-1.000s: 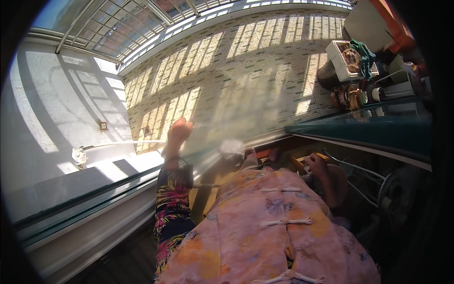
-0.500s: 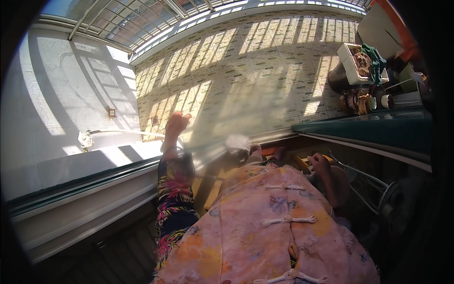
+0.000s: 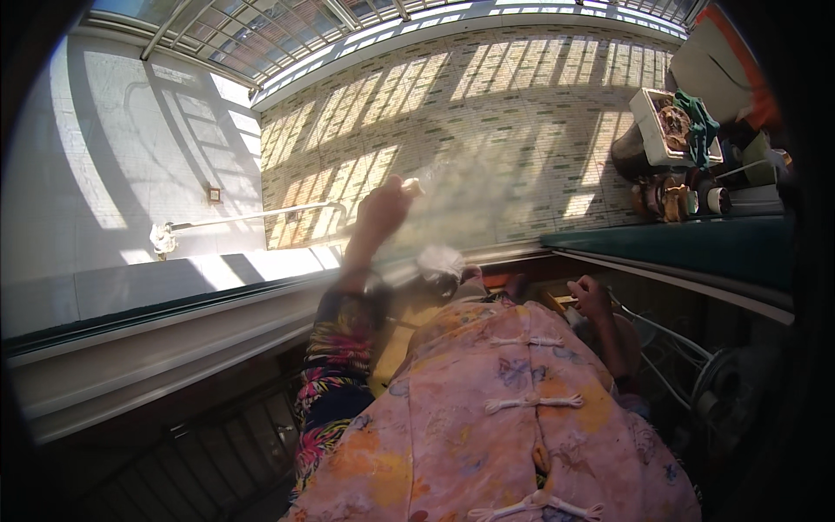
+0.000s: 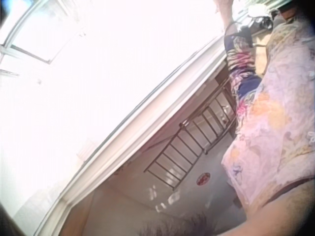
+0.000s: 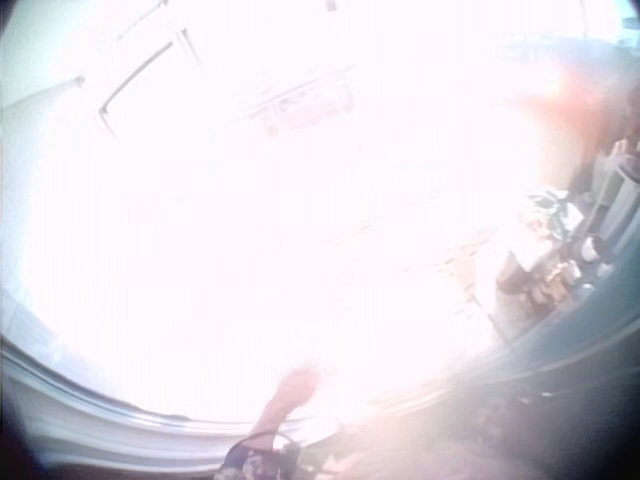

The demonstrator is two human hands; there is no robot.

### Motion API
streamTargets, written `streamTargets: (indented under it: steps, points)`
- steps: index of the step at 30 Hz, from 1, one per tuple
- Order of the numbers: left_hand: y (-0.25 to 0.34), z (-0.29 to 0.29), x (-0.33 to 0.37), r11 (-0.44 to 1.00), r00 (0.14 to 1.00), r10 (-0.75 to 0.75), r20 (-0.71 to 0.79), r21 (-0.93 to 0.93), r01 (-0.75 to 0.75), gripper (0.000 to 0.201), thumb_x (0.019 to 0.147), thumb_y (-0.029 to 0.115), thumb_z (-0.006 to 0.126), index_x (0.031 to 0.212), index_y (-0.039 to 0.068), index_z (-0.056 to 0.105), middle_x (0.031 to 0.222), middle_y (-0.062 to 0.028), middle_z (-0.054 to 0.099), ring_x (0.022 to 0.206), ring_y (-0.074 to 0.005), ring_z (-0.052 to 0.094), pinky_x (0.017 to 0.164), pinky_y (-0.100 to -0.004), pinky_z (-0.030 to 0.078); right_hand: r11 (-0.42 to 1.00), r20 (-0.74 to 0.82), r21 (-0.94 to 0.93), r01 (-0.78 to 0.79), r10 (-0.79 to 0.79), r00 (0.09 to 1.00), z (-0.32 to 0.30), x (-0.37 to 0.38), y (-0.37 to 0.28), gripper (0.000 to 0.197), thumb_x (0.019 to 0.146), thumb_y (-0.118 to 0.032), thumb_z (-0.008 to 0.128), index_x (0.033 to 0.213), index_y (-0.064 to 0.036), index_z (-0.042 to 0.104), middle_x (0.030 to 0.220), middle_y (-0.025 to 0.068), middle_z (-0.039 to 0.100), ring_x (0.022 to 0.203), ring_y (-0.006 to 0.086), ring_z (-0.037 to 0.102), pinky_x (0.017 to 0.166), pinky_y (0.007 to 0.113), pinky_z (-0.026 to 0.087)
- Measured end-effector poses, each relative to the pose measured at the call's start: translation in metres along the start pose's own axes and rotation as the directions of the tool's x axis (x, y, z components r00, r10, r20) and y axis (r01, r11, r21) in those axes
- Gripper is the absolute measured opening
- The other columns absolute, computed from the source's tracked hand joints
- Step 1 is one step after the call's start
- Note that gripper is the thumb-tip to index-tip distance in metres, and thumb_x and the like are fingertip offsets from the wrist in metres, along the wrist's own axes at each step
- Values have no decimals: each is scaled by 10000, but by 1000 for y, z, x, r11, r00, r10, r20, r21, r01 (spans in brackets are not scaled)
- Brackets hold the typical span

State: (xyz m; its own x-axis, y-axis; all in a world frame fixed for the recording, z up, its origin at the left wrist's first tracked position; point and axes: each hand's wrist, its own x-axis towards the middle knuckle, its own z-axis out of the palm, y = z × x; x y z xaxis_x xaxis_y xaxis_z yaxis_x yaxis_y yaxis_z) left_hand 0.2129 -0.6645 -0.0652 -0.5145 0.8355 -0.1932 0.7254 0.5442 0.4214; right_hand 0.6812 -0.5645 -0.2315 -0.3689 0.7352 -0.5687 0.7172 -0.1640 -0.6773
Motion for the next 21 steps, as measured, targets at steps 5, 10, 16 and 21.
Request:
streamTargets:
  steps: [5, 10, 16, 21]
  points:
    - [-39, -24, -5, 946, 958, -278, 67, 193, 261, 442, 920, 394, 473, 1161, 33, 557, 1083, -263, 650, 1063, -415, 601, 949, -478, 435, 998, -7, 40, -43, 43, 999, -8, -4, 5, 337, 870, -339, 668, 770, -24, 602, 638, 71, 614, 536, 165, 617, 534, 330, 477]
    - [-81, -45, -17, 856, 888, -459, -11, 264, 445, 456, 897, 380, 490, 1164, 18, 568, 1125, -267, 642, 1112, -408, 590, 975, -481, 422, 998, -4, 30, -58, 59, 998, -14, -8, 9, 335, 864, -335, 674, 774, -18, 612, 628, 75, 611, 540, 171, 623, 535, 332, 477]
    - [-99, -46, -23, 879, 896, -440, -63, 174, 444, 453, 857, 421, 541, 1070, 28, 617, 1078, -236, 657, 1054, -397, 610, 917, -452, 455, 999, -2, 0, -54, 54, 999, -18, -5, 9, 343, 860, -354, 674, 764, -32, 604, 610, 75, 596, 536, 163, 615, 539, 342, 474]
    - [-76, -20, -22, 965, 966, -259, -19, 42, 260, 441, 840, 395, 590, 897, -39, 645, 804, -209, 671, 785, -331, 645, 717, -415, 472, 999, 21, 22, -29, 28, 999, -19, 0, 10, 364, 865, -380, 663, 757, -41, 584, 606, 60, 577, 517, 156, 597, 518, 339, 464]
